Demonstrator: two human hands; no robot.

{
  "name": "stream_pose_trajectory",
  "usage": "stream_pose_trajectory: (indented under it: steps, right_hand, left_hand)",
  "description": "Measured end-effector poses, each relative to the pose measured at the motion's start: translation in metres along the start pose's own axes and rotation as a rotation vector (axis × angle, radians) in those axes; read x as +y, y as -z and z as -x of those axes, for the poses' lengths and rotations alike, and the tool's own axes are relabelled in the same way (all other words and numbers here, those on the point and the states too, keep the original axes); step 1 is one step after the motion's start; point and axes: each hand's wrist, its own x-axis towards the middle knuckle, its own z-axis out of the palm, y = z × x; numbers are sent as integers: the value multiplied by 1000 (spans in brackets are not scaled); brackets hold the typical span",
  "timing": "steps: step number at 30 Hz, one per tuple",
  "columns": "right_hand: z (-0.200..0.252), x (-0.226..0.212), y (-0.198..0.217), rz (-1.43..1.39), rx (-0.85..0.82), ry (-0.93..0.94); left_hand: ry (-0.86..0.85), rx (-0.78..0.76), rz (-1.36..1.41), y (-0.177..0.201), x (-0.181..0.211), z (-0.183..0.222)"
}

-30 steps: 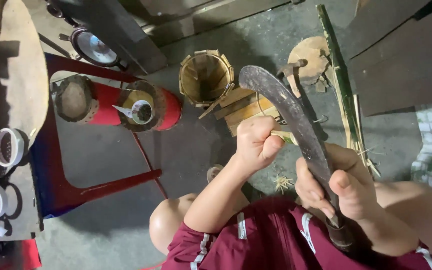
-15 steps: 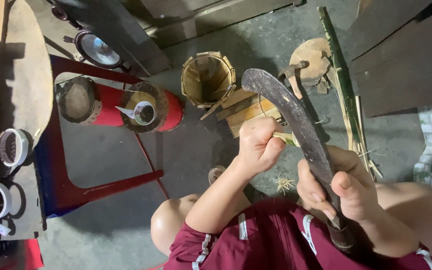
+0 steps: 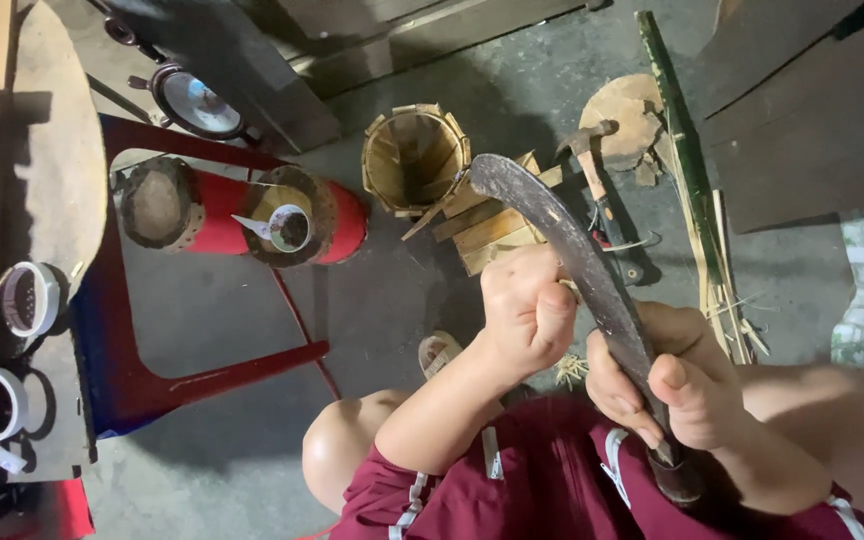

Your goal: Shaping and smoothing thin strips of wood or bamboo using a curved hand blade while sitting on the floor.

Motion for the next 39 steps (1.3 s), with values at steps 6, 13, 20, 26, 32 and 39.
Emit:
stream_pose_trajectory:
  steps: [6,13,20,26,32,39]
  right_hand:
    - [-2,0,-4,23,23,40]
    - [1,2,-4,36,37,51]
    - [0,-2,-9,129,93,29]
    - [6,2,-5,67,25,50]
    - [1,-6,-15,33,-11,57]
    - [4,-5,-6,11,-20,99]
  left_hand:
    - [-42,13,-24,-5,-1,-1]
    - [-74,51,-64,-8,-3,3]
    - [-91,98,-93,-14,-9,12]
    - [-90,80,-23,-10,-4,12]
    - [-31,-1,51,-5,-10,20]
    - [-3,0,93,-5,-9,19]
